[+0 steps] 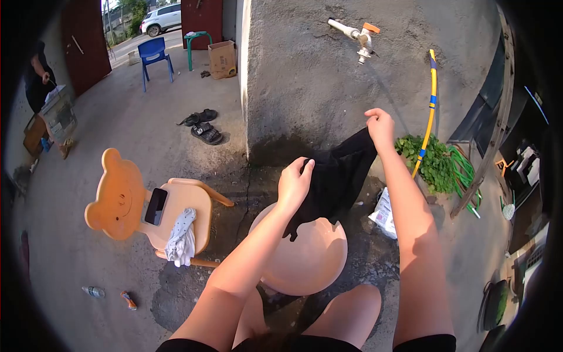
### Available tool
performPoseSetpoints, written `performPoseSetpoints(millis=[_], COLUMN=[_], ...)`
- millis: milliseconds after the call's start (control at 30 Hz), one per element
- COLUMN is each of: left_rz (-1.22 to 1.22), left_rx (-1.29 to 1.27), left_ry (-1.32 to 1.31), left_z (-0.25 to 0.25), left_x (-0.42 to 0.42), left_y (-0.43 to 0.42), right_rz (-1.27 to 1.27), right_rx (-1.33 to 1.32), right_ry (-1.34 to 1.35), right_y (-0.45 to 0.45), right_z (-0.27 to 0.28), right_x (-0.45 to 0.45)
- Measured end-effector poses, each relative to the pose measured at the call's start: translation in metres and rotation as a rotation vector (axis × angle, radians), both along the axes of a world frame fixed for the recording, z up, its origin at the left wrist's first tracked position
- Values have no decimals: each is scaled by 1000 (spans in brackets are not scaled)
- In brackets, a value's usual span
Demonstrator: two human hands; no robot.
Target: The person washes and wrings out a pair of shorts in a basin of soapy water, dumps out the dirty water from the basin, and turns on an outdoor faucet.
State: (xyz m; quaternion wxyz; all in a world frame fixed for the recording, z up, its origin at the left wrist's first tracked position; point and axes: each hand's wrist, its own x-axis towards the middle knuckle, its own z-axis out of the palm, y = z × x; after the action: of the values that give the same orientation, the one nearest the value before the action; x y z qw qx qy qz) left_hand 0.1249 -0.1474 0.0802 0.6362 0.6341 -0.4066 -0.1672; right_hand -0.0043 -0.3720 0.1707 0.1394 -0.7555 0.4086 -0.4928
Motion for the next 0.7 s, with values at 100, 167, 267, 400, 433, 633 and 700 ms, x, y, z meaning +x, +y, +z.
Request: performPoseSetpoints(millis=[100,167,267,400,433,633,700], left_rz=[3,-81,-310,-378,-372,-304,-363], left_rx=[117,271,581,721,721,136,97], left_ry=[16,-121,-314,-343,-322,-313,-269], left_z=[-97,-150,-179,-142,-122,-6,41], left_x=[-10,-31,-49,-50,-52,-61,-67], left_y=[0,13,16,24,30,90,130], right_rz=[169,229,157,304,356,575,538], right_rx=[132,215,322,723,711,653,641], right_ry=[-20,73,344,473,536,540,525], right_y=[57,96,155,217,230,286,295], right_z=[-124,-213,-284,-262,-248,-167,-167], right_x=[-17,-35,-64,-91,-96,-106,-116])
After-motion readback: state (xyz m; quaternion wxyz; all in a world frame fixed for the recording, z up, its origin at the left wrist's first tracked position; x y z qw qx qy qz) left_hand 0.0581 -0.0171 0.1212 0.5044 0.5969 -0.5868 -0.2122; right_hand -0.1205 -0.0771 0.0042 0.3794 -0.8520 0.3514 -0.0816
